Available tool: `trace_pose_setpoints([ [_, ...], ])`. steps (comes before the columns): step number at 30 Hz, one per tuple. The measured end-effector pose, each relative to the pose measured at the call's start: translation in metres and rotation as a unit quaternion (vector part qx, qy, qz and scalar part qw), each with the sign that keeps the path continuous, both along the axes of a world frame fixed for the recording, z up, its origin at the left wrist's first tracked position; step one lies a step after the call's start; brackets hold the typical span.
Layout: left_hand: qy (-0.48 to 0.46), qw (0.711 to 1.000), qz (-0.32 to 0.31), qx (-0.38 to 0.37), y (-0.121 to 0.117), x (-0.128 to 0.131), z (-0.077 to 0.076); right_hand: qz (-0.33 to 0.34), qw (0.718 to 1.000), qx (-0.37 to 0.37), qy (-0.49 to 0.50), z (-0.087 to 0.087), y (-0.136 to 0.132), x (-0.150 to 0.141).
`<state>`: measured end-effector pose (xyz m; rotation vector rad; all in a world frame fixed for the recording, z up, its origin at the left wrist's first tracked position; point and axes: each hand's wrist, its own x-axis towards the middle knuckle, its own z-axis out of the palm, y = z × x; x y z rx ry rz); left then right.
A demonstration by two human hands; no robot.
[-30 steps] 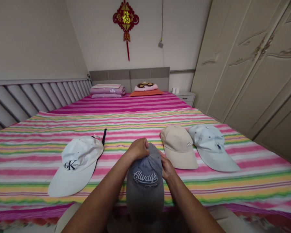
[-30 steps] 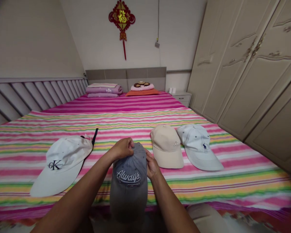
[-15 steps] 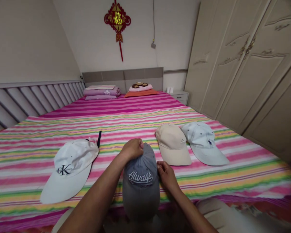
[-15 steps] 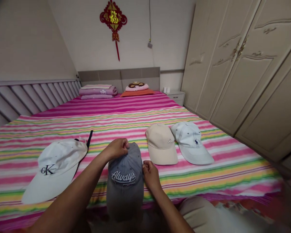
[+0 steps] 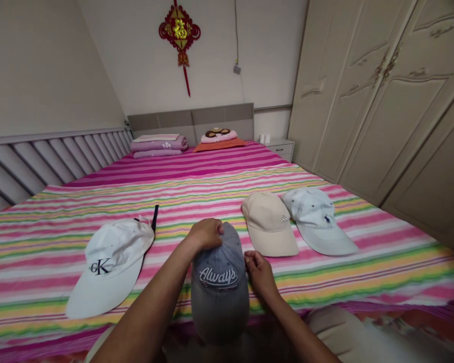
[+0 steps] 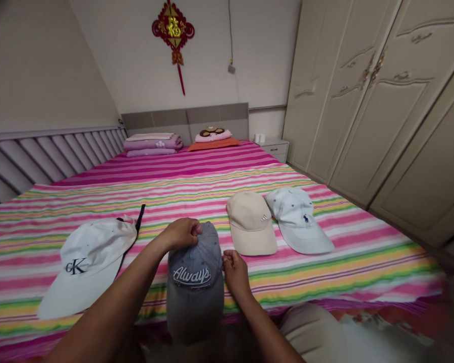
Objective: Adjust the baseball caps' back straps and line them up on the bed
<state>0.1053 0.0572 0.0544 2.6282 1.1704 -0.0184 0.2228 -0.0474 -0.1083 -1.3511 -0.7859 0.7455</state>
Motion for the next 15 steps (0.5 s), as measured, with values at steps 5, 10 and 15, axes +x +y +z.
trace_pose_setpoints([
  [5, -0.001, 1.000, -0.007, 0.002, 0.0013, -0.0004, -0.0017, 0.003, 1.000, -0.004, 0.005, 0.0019, -0.0005, -0.0006],
  [10, -0.013, 1.000, -0.006, 0.006, 0.0012, -0.0015, -0.0004, 0.008, 1.000, -0.016, -0.005, 0.0020, 0.0018, 0.0014],
  [15, -0.031, 1.000, -0.002, 0.000, 0.0015, -0.0014, 0.0002, 0.009, 0.998, -0.040, -0.056, 0.0058, 0.0084, 0.0061],
])
